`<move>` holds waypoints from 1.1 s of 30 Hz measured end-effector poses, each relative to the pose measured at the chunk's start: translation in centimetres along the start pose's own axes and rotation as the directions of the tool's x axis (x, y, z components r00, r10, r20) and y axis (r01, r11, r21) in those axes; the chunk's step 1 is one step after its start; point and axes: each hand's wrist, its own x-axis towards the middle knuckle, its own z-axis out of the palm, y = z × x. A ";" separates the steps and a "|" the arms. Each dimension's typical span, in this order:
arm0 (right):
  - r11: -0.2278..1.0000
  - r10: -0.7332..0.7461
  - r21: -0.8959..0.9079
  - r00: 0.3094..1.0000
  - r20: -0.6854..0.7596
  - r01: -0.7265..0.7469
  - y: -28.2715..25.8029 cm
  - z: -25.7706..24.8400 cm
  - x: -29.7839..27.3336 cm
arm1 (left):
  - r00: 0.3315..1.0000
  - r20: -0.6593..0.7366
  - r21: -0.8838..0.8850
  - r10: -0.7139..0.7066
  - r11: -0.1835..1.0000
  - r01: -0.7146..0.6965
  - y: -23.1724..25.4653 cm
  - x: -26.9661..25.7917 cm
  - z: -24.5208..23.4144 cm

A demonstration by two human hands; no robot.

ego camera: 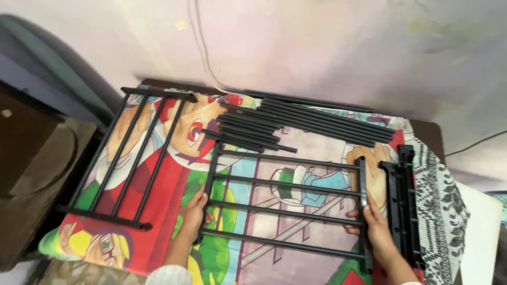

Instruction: The person assembles a black metal frame by inserting short rods into longer side rails on a table. They repeatedly pick up rods, align them with the frame, and press them into place, building up a ladder-like structure.

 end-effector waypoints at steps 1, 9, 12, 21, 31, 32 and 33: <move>1.000 -0.014 -0.028 0.999 -0.031 0.013 0.1 0.3 0.0 | 1.000 0.004 -0.024 0.023 0.999 -0.022 -0.3 -0.3 0.2; 0.996 -0.031 -0.084 0.995 -0.093 0.023 0.6 0.7 -0.3 | 0.998 0.010 -0.048 0.058 0.997 -0.058 -1.1 0.3 0.5; 0.994 -0.045 -0.106 0.995 -0.086 0.036 0.8 0.4 -0.3 | 0.999 -0.020 -0.037 0.048 0.998 -0.049 -0.5 -0.4 0.8; 0.865 -0.412 -0.305 0.911 0.021 0.398 -9.6 5.4 -3.1 | 0.979 -0.143 -0.132 0.146 0.977 -0.165 5.0 -6.9 -2.1; 0.148 -0.899 -0.528 0.336 0.281 0.837 -15.0 24.4 -5.2 | 0.923 -0.374 -0.552 0.089 0.778 -0.298 5.1 -7.0 -15.0; 0.205 -0.887 -0.391 0.340 0.313 0.897 -13.6 26.9 -4.2 | 0.928 -0.366 -0.588 0.061 0.759 -0.282 4.1 -6.1 -16.2; 0.315 -0.837 -0.333 0.425 0.344 0.889 -11.4 29.4 -3.4 | 0.934 -0.355 -0.623 0.033 0.737 -0.263 3.0 -5.1 -17.3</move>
